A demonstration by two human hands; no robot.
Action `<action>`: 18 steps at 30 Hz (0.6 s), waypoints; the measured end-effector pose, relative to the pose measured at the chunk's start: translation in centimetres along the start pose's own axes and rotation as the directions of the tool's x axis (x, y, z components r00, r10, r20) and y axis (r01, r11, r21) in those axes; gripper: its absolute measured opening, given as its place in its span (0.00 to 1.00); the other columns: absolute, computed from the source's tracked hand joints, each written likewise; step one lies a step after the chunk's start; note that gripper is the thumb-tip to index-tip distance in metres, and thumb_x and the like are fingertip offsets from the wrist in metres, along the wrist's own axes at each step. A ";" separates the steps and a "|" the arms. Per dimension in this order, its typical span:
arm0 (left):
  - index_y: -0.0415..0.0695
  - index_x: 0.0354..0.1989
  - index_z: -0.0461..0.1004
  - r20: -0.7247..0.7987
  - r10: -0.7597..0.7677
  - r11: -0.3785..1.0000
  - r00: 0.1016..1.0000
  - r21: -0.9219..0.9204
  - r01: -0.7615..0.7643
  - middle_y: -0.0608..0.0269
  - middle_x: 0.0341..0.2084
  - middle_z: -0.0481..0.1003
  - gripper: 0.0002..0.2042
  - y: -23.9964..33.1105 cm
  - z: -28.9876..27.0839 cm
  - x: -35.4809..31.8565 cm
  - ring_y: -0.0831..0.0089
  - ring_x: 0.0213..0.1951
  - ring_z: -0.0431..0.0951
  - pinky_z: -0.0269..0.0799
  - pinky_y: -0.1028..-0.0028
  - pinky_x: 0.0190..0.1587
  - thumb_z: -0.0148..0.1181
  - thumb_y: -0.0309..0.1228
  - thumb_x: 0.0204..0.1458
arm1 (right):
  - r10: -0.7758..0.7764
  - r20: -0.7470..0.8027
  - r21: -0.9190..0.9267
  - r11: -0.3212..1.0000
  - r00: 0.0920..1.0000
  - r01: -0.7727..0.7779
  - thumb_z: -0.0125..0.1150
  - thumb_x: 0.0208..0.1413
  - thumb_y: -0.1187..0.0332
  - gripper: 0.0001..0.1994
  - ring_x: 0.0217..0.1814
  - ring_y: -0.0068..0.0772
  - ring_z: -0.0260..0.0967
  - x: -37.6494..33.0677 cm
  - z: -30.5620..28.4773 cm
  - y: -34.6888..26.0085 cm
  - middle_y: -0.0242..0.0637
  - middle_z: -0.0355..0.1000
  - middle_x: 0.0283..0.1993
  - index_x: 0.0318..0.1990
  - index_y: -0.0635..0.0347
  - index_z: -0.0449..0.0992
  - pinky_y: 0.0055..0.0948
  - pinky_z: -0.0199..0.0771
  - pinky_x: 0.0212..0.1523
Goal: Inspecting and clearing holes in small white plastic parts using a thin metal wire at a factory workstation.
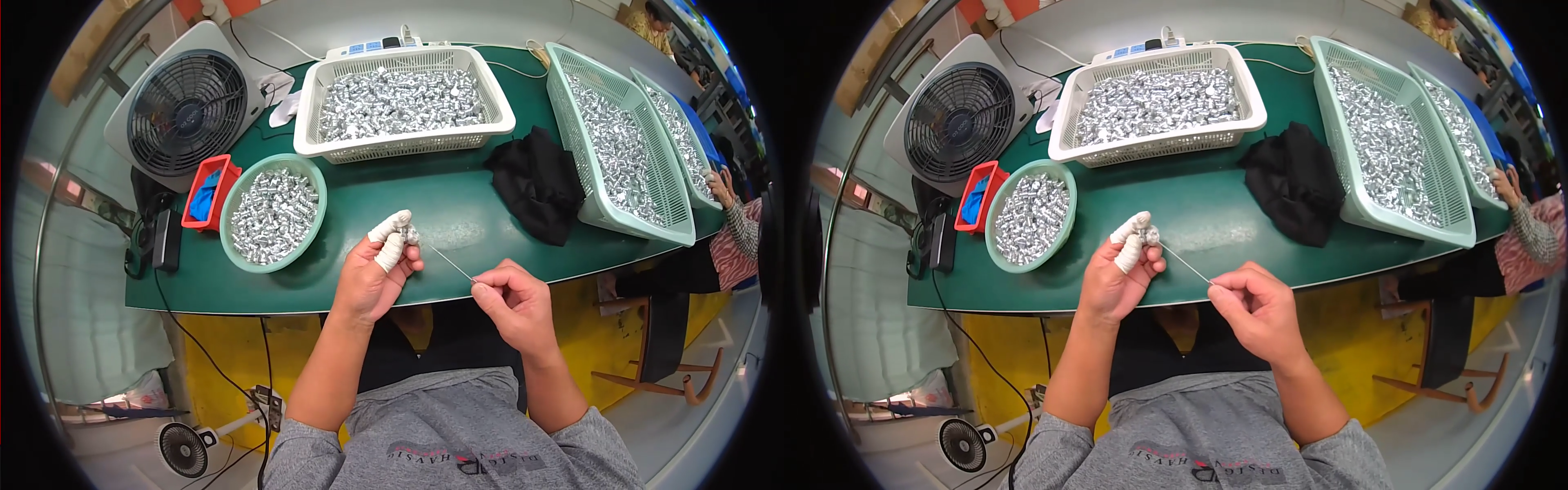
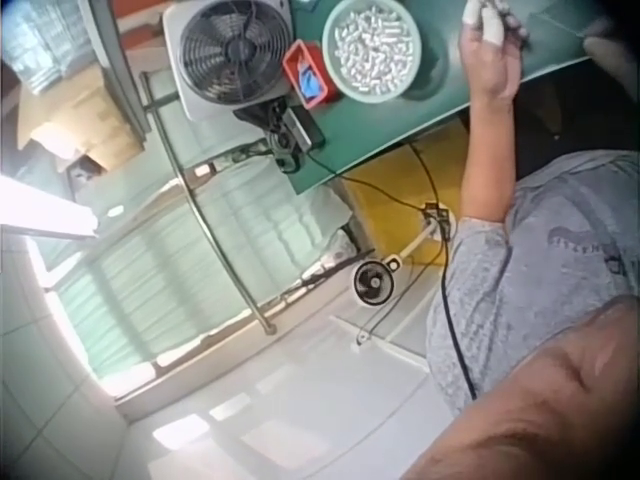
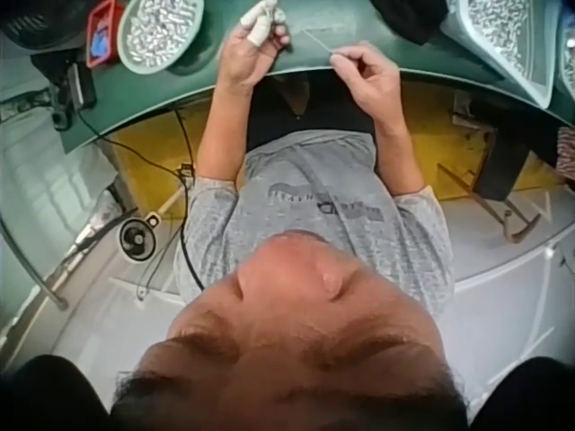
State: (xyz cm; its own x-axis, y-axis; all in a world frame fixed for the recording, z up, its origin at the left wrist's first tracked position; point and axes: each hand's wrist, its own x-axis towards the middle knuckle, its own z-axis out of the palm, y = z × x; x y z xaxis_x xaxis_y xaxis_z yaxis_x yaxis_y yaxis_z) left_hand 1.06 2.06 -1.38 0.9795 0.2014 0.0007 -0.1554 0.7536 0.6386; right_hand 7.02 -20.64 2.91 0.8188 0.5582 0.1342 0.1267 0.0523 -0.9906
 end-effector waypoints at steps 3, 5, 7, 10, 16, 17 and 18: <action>0.44 0.57 0.74 -0.035 0.009 1.000 0.999 -0.011 -0.010 0.60 0.45 0.76 0.13 0.0 0.1 -0.2 0.72 0.41 0.74 0.74 0.69 0.45 0.58 0.27 0.65 | 0.005 0.011 -0.023 1.000 1.000 -0.005 0.64 0.59 0.80 0.02 0.31 0.14 0.61 0.1 0.4 -0.2 0.28 0.69 0.32 0.38 0.68 0.81 0.17 0.59 0.31; 0.44 0.56 0.75 -0.029 0.007 1.000 1.000 -0.011 -0.007 0.60 0.45 0.76 0.13 -0.1 -0.2 -0.2 0.72 0.41 0.74 0.73 0.69 0.45 0.58 0.27 0.65 | 0.020 0.017 -0.031 0.999 1.000 -0.019 0.64 0.59 0.80 0.02 0.30 0.14 0.61 0.1 0.6 -0.3 0.27 0.68 0.32 0.38 0.68 0.81 0.17 0.59 0.31; 0.44 0.55 0.75 -0.016 0.002 1.000 1.000 -0.010 -0.002 0.60 0.44 0.77 0.12 -0.2 -0.6 -0.2 0.71 0.40 0.74 0.73 0.69 0.45 0.59 0.26 0.64 | 0.021 0.014 -0.030 0.999 1.000 -0.021 0.64 0.59 0.80 0.02 0.30 0.14 0.61 0.1 0.5 -0.3 0.27 0.68 0.32 0.38 0.68 0.81 0.17 0.59 0.31; 0.44 0.54 0.76 -0.022 0.007 1.000 1.000 -0.002 -0.007 0.61 0.44 0.77 0.11 -0.2 -0.4 -0.2 0.71 0.39 0.74 0.73 0.69 0.44 0.59 0.26 0.64 | 0.024 0.009 -0.028 0.999 1.000 -0.023 0.65 0.59 0.79 0.01 0.30 0.14 0.61 0.1 0.5 -0.3 0.27 0.68 0.32 0.37 0.68 0.81 0.17 0.59 0.31; 0.43 0.52 0.77 0.015 0.013 1.000 1.000 -0.008 -0.013 0.61 0.44 0.78 0.10 -0.1 -0.3 -0.1 0.72 0.38 0.74 0.73 0.69 0.43 0.60 0.26 0.63 | 0.026 0.029 -0.025 0.999 0.999 -0.025 0.65 0.59 0.79 0.01 0.30 0.13 0.60 0.2 0.0 -0.3 0.27 0.68 0.32 0.37 0.68 0.81 0.18 0.59 0.31; 0.43 0.52 0.78 0.021 0.008 1.000 1.000 -0.007 -0.007 0.61 0.44 0.78 0.10 0.0 -0.3 -0.1 0.72 0.38 0.73 0.72 0.70 0.43 0.61 0.26 0.63 | 0.026 0.036 -0.027 0.999 0.999 -0.025 0.65 0.59 0.79 0.01 0.29 0.13 0.60 0.2 -0.1 -0.4 0.27 0.68 0.32 0.37 0.68 0.81 0.18 0.58 0.30; 0.43 0.52 0.78 0.027 0.002 1.000 1.000 -0.005 -0.002 0.61 0.45 0.77 0.10 0.0 -0.3 -0.1 0.72 0.38 0.73 0.72 0.70 0.43 0.61 0.26 0.63 | 0.026 0.035 -0.026 0.999 0.999 -0.025 0.65 0.59 0.79 0.01 0.29 0.13 0.60 0.2 -0.2 -0.4 0.27 0.68 0.32 0.37 0.68 0.81 0.18 0.58 0.30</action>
State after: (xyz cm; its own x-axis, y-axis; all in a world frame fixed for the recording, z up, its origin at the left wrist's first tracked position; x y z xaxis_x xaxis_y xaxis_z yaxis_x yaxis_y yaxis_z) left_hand 0.96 2.26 -1.62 0.9823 0.1861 0.0228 -0.1580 0.7565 0.6346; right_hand 7.29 -20.73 3.33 0.8016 0.5882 0.1070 0.1206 0.0162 -0.9926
